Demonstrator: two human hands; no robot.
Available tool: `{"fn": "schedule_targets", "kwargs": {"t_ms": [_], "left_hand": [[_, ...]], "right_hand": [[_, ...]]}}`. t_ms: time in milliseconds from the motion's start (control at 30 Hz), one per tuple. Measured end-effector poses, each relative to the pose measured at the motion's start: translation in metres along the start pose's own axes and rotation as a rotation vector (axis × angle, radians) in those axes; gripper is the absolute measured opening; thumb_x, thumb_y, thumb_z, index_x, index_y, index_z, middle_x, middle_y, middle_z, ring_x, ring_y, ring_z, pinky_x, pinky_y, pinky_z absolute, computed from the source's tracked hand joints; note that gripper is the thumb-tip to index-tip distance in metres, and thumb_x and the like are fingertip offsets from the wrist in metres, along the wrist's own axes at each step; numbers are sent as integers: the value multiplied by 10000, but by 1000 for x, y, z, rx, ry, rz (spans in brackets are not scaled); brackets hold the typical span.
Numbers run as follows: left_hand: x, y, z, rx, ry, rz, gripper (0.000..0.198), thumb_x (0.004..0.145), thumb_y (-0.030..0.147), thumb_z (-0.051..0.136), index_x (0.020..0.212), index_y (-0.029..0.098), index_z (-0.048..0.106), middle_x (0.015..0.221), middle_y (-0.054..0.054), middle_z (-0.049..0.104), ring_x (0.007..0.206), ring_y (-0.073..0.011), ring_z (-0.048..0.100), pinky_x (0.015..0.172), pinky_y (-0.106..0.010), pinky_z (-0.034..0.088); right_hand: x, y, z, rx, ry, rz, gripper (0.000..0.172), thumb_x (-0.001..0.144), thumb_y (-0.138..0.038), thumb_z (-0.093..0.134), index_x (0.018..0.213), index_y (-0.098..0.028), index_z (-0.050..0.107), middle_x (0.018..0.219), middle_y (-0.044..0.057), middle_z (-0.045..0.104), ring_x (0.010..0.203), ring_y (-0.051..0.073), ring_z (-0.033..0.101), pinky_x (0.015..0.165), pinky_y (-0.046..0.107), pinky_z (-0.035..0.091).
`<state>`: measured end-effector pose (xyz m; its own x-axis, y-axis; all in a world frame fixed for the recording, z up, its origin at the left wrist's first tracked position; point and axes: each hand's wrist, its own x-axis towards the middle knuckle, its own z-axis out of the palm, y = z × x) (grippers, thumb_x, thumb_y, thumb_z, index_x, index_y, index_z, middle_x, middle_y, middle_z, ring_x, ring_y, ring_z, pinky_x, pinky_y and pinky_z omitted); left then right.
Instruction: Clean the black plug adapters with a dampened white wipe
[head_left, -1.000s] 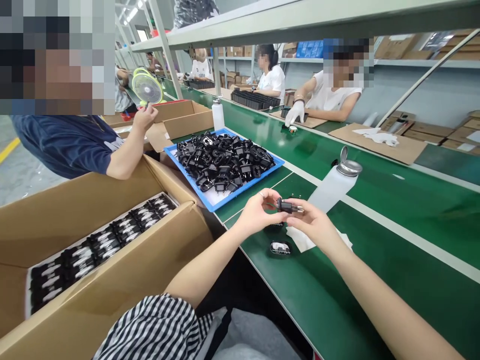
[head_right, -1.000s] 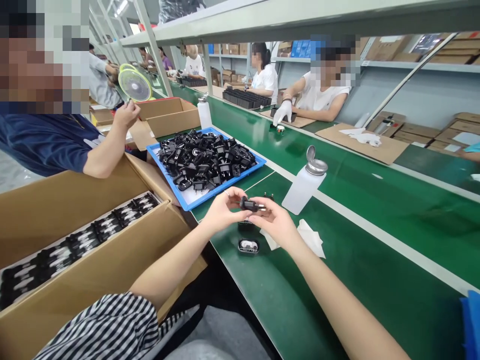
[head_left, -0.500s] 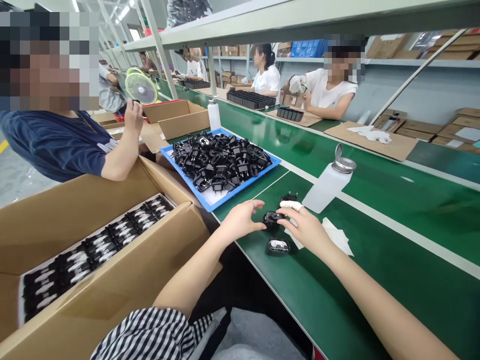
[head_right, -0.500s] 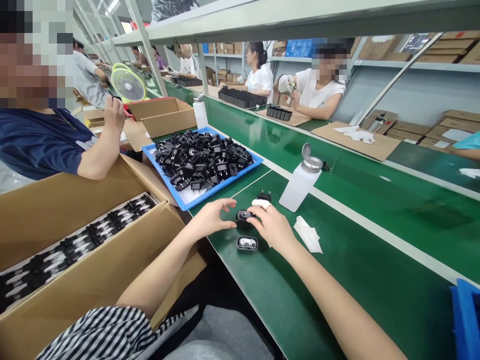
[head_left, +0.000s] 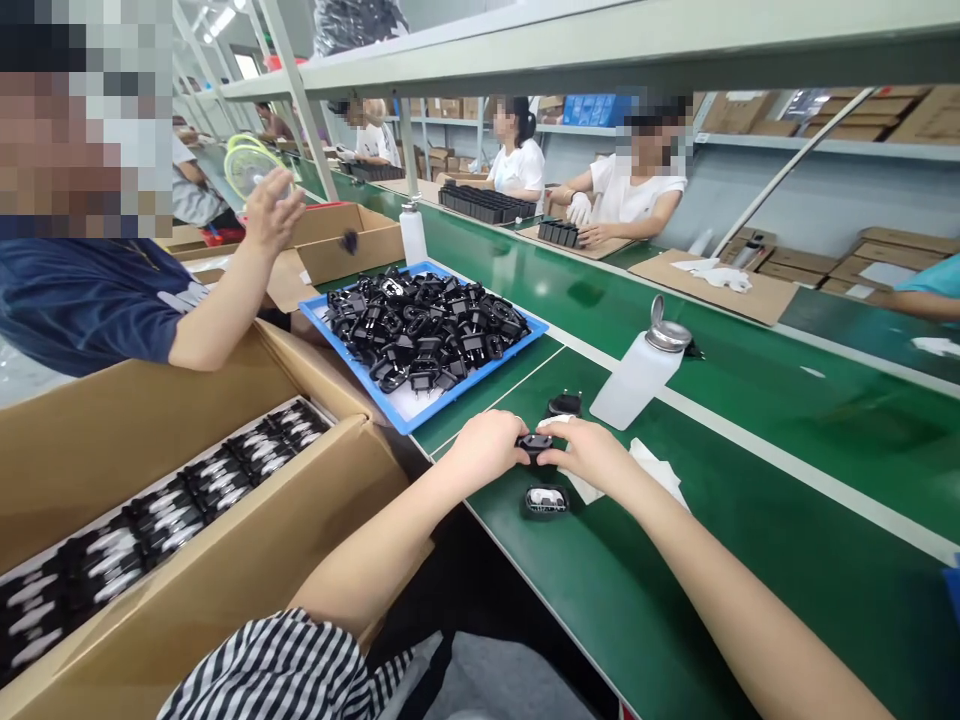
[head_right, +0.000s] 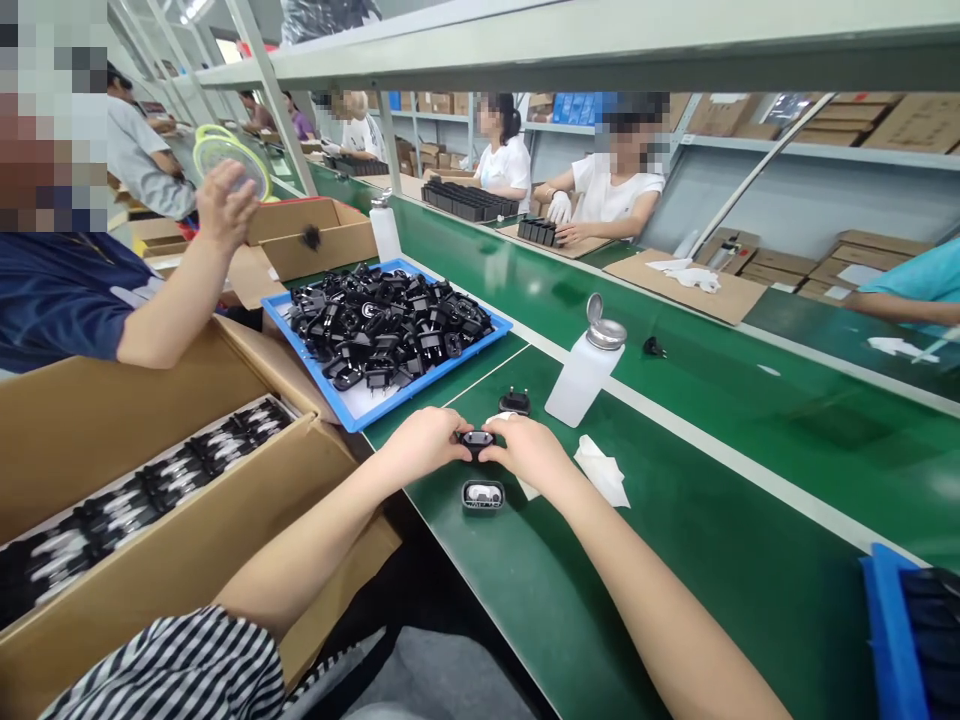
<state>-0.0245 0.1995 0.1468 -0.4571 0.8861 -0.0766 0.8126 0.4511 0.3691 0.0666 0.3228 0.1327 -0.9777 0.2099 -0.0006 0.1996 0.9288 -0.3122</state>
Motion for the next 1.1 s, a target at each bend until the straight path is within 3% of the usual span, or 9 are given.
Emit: {"fn": "schedule_targets", "kwargs": {"t_ms": [133, 267, 400, 567, 867, 1100], "left_hand": [[8, 9, -12, 181, -96, 6, 179, 603, 260, 575, 747, 159, 605, 697, -63, 599, 679, -215, 545, 533, -262, 375], [12, 3, -9, 158, -101, 64, 170, 583, 273, 558, 714, 169, 589, 658, -47, 592, 654, -202, 544, 514, -247, 366], [8, -3, 2, -3, -81, 14, 199, 590, 244, 492, 769, 187, 558, 623, -9, 581, 602, -158, 540, 512, -222, 370], [6, -4, 6, -12, -41, 25, 249, 607, 241, 453, 828, 188, 554, 658, -13, 590, 620, -159, 544, 543, -232, 374], [15, -12, -6, -146, -235, 30, 254, 607, 294, 516, 834, 204, 586, 628, 6, 611, 597, -141, 556, 548, -207, 373], [24, 13, -16, 227, -290, -38, 104, 558, 227, 585, 648, 181, 610, 648, -49, 599, 633, -188, 551, 520, -232, 370]], "right_hand": [[4, -9, -11, -162, -95, -32, 209, 682, -287, 596, 858, -183, 553, 822, 22, 573, 755, 210, 531, 564, 273, 398], [2, -13, -15, -256, -131, -85, 198, 706, -294, 568, 830, -150, 511, 791, 42, 556, 662, 205, 534, 488, 258, 355], [-2, -8, -9, -147, -105, -91, 224, 703, -274, 574, 830, -133, 454, 787, 40, 538, 613, 175, 520, 459, 236, 325], [0, -2, -8, 71, -106, -78, 245, 657, -256, 628, 761, -153, 432, 698, -7, 525, 606, 136, 501, 469, 199, 311], [-2, -6, -13, 60, -135, -72, 220, 676, -288, 611, 773, -148, 472, 667, -9, 534, 574, 123, 492, 445, 194, 286], [2, -17, -18, -138, -130, 31, 220, 626, -332, 639, 724, -175, 520, 662, 4, 569, 616, 181, 537, 420, 220, 266]]}}
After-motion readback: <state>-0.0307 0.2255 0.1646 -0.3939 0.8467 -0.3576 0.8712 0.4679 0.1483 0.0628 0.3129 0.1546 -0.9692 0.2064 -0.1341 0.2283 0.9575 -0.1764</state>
